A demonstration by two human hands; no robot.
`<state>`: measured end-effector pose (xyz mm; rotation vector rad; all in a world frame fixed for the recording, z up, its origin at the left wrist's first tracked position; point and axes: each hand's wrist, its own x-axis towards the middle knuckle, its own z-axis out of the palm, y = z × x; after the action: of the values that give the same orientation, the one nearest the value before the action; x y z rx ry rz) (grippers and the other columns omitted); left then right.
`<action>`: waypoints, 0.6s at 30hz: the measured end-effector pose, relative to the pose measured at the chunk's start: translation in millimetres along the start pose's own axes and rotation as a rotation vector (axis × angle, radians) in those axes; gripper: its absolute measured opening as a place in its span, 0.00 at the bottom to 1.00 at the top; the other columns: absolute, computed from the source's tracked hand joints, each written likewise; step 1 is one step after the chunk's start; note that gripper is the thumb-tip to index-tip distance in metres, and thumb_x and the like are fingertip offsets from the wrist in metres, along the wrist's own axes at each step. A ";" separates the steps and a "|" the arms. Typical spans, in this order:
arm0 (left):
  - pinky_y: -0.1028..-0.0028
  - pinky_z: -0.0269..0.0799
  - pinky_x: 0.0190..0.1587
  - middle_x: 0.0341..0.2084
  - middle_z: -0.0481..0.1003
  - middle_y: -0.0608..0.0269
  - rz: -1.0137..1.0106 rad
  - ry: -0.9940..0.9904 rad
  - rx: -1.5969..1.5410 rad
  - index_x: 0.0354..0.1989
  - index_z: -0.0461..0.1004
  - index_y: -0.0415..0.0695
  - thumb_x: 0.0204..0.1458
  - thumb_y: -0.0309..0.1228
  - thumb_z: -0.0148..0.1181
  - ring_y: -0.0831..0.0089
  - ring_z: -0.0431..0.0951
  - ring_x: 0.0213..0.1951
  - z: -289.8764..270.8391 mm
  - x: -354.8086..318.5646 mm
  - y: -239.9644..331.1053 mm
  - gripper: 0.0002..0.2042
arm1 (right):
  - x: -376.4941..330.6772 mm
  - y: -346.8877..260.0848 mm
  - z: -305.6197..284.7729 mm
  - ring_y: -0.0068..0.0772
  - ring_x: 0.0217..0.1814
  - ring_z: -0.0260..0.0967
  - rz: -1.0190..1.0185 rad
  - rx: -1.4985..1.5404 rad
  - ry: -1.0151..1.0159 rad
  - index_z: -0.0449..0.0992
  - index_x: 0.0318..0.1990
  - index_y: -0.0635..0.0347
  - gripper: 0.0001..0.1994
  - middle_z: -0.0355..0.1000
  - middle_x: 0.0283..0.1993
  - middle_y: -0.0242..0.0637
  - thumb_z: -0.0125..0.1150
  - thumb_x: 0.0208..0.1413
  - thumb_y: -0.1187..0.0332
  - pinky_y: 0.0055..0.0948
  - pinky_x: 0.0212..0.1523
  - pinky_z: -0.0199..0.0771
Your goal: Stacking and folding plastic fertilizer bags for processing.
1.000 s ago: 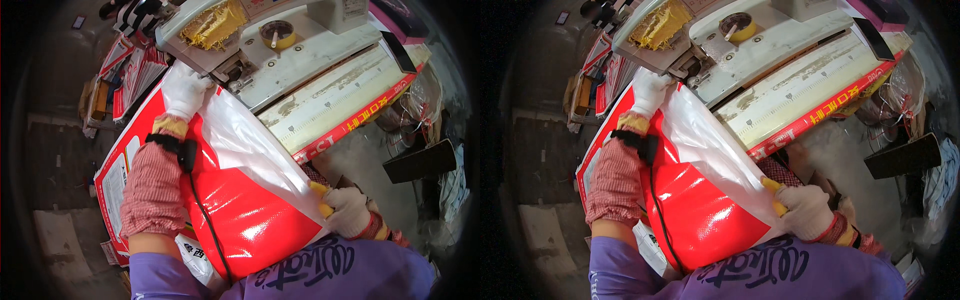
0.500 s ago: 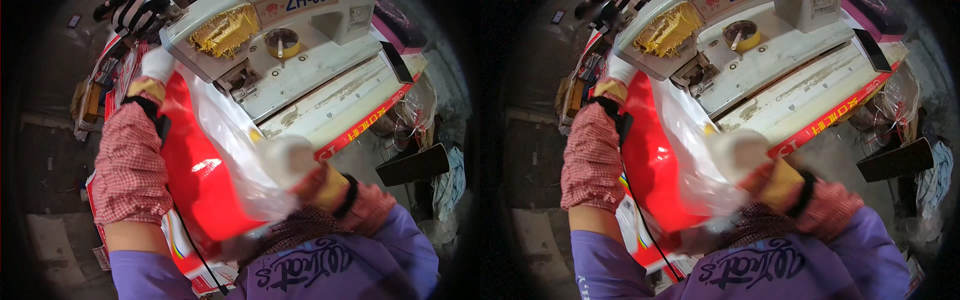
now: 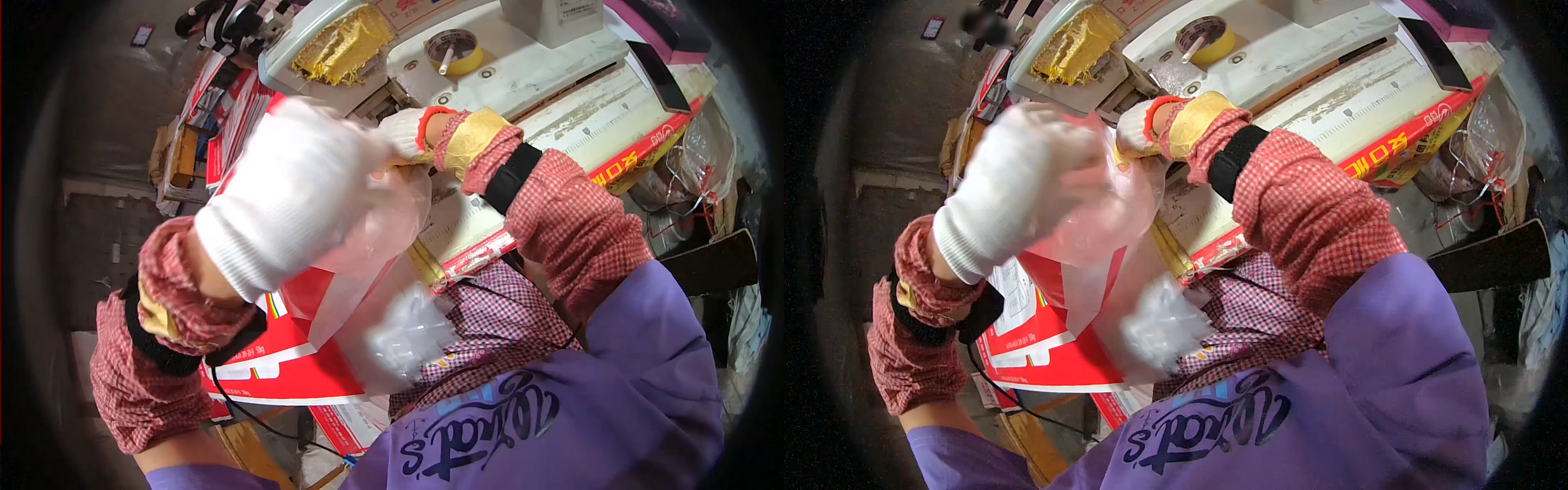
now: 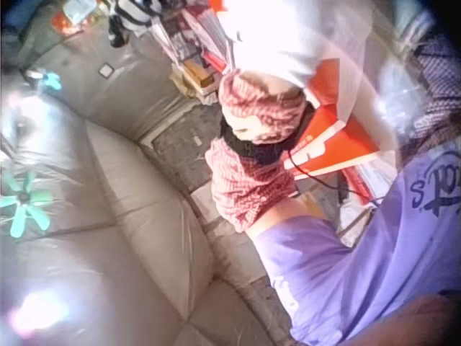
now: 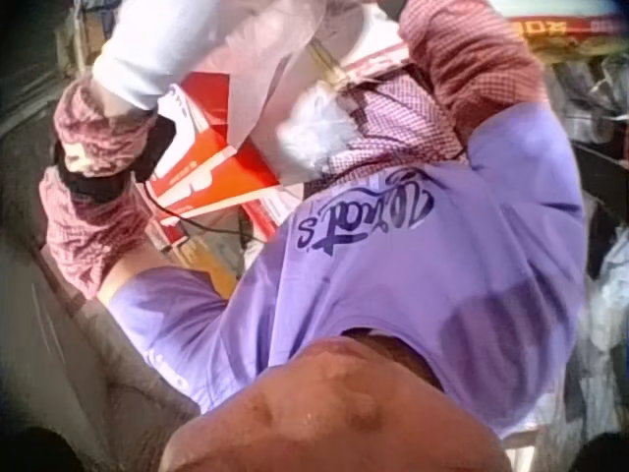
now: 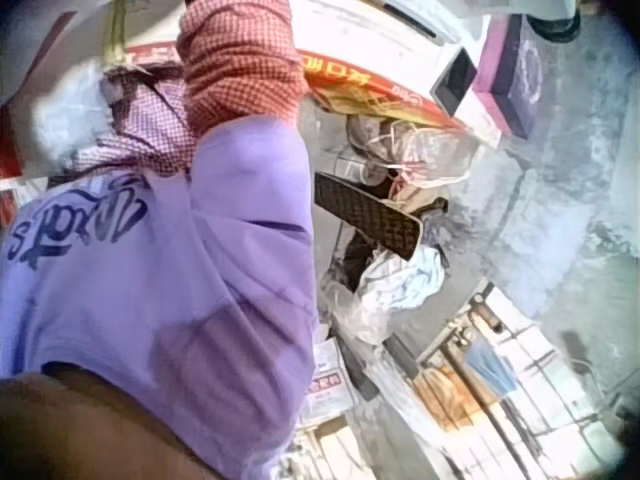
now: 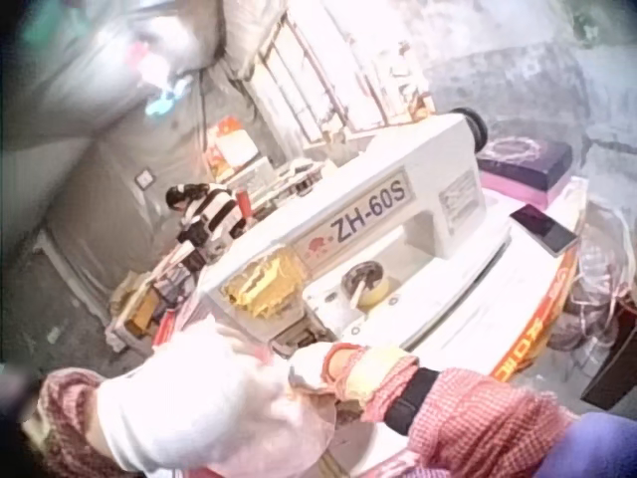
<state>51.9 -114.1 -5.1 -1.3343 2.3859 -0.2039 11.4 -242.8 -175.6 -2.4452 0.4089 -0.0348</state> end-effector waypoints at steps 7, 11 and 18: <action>0.78 0.70 0.26 0.23 0.75 0.65 0.175 -0.517 -1.205 0.35 0.75 0.41 0.50 0.36 0.56 0.78 0.73 0.24 12.8 -2.9 -26.6 0.11 | 27.3 14.3 25.1 0.47 0.28 0.70 -0.245 -0.239 0.138 0.77 0.29 0.56 0.10 0.72 0.25 0.45 0.57 0.37 0.65 0.37 0.30 0.68; 0.76 0.65 0.18 0.12 0.70 0.68 -0.434 -0.957 -0.608 0.25 0.76 0.43 0.46 0.52 0.54 0.80 0.69 0.16 -30.5 -31.2 -43.1 0.22 | 19.7 -1.2 23.6 0.48 0.26 0.70 -0.187 -0.375 0.081 0.77 0.26 0.60 0.09 0.72 0.25 0.45 0.56 0.37 0.66 0.36 0.28 0.70; 0.68 0.72 0.25 0.15 0.71 0.61 0.182 -0.468 -0.130 0.21 0.75 0.46 0.37 0.29 0.55 0.62 0.73 0.20 5.2 -91.0 59.5 0.03 | -36.7 -43.0 32.4 0.29 0.37 0.73 0.193 -0.320 0.122 0.76 0.37 0.51 0.11 0.74 0.39 0.35 0.50 0.47 0.64 0.32 0.37 0.71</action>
<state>49.7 -5.3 -4.0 -1.0649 2.1242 0.2893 -7.3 -180.5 -172.1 -2.7128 0.7536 -0.0381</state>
